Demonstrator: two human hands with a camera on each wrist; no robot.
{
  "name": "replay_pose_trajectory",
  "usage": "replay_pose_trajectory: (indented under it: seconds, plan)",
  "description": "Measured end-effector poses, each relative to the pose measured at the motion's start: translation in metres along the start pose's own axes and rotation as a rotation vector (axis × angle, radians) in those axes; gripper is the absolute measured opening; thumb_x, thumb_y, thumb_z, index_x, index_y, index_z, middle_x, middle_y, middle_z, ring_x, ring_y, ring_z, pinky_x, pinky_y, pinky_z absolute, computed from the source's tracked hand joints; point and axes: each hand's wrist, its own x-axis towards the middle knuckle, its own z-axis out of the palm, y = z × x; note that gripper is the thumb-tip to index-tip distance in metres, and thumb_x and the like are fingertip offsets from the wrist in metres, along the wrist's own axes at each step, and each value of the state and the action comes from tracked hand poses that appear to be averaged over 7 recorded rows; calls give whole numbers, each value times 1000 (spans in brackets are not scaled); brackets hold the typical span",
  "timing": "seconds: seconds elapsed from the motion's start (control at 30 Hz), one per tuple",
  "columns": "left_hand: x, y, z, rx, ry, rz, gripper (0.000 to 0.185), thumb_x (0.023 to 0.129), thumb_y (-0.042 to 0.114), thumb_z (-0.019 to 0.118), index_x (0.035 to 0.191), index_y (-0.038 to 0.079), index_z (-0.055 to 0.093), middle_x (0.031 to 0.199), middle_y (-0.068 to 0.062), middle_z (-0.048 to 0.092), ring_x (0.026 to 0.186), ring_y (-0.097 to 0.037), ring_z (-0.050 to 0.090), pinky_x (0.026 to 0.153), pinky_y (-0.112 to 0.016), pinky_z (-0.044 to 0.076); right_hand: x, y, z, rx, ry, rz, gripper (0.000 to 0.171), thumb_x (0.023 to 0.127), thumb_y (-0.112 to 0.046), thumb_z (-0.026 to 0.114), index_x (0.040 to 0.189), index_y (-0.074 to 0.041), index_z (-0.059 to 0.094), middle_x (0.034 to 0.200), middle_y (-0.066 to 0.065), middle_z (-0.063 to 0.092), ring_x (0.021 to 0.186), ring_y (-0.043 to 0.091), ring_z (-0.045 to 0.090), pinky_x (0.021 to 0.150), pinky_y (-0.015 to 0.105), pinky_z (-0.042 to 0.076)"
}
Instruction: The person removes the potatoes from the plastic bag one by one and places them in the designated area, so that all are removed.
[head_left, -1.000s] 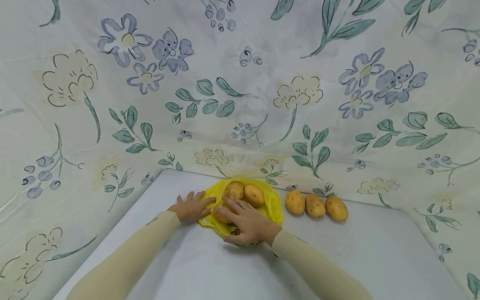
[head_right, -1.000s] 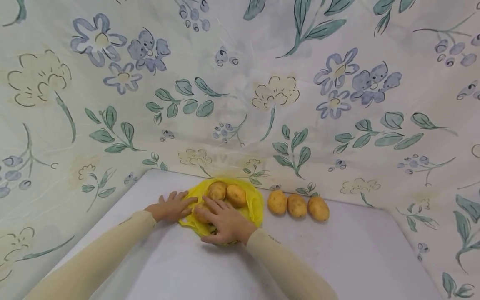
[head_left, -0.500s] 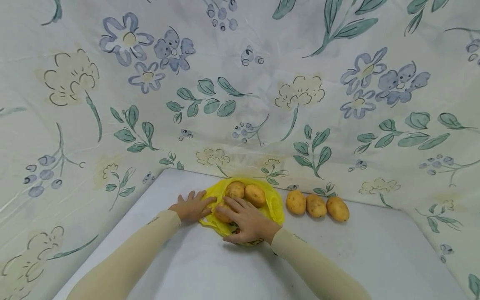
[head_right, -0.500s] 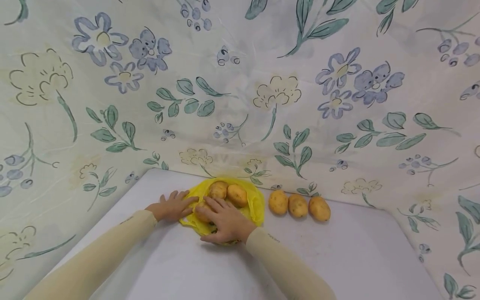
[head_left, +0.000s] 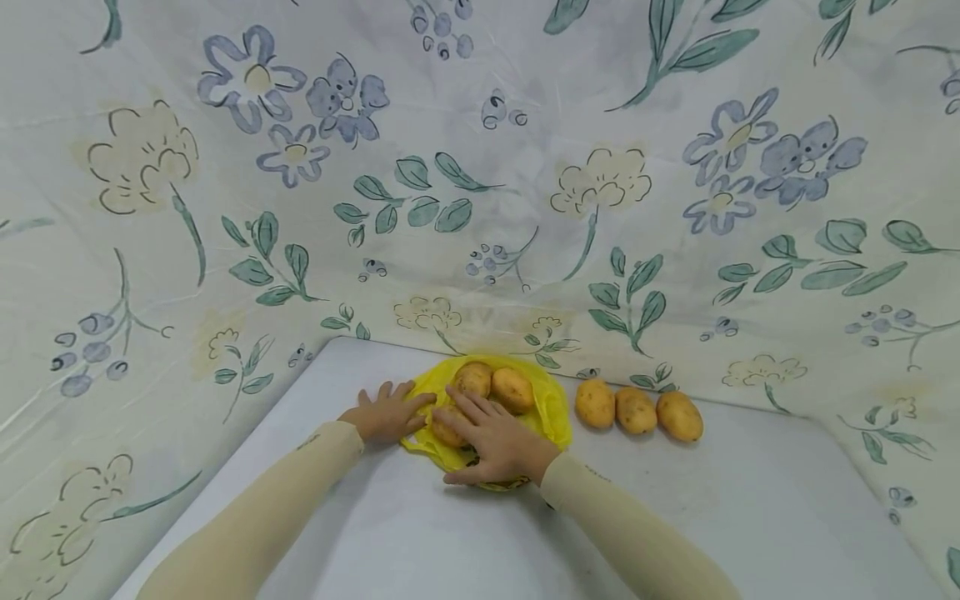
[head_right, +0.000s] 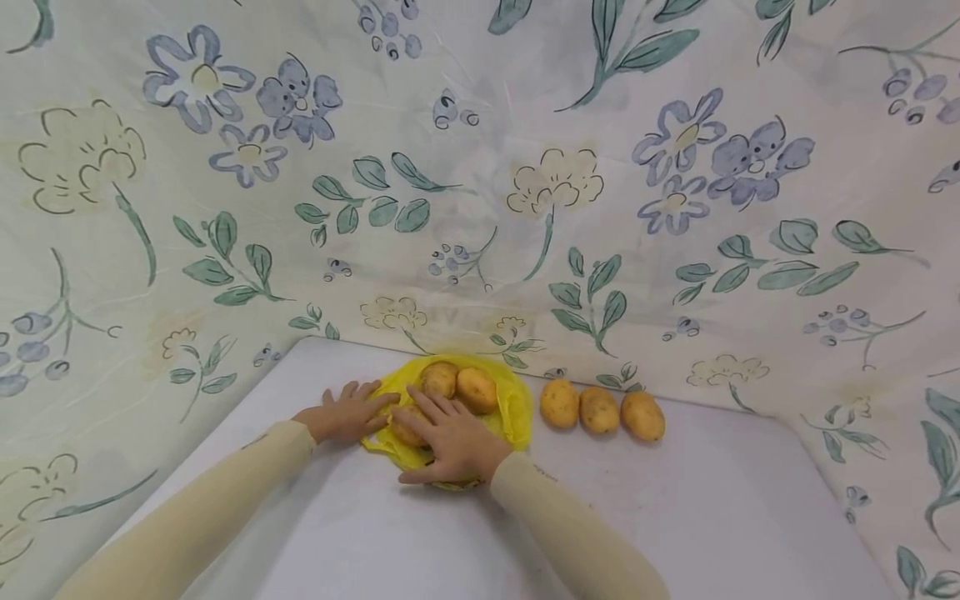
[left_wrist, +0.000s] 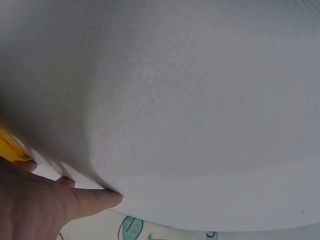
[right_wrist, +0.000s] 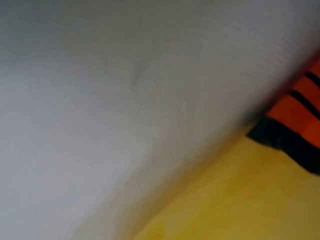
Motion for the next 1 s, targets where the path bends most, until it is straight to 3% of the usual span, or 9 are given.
replay_pose_trajectory:
  seconds: [0.2, 0.63, 1.0]
  plan:
    - [1, 1, 0, 9, -1, 5, 55, 104, 48, 38, 155, 28, 32, 162, -19, 21, 145, -54, 18, 105, -82, 13, 0, -2, 1, 5, -27, 9, 98, 83, -80, 48, 160, -34, 6, 169, 4, -3, 155, 26, 7, 120, 57, 21]
    - [0, 0, -1, 12, -13, -9, 57, 103, 51, 38, 155, 27, 31, 162, -20, 21, 145, -54, 18, 105, -82, 13, 1, -8, -3, 60, -31, 37, 93, 84, -79, 49, 159, -36, 14, 167, 3, 13, 153, 31, 16, 120, 56, 24]
    - [2, 0, 0, -3, -14, -12, 56, 103, 50, 39, 155, 28, 32, 163, -19, 20, 145, -53, 17, 106, -82, 11, 0, -6, -1, 94, -23, 59, 89, 84, -80, 47, 157, -40, 15, 166, 3, 18, 150, 30, 23, 118, 55, 29]
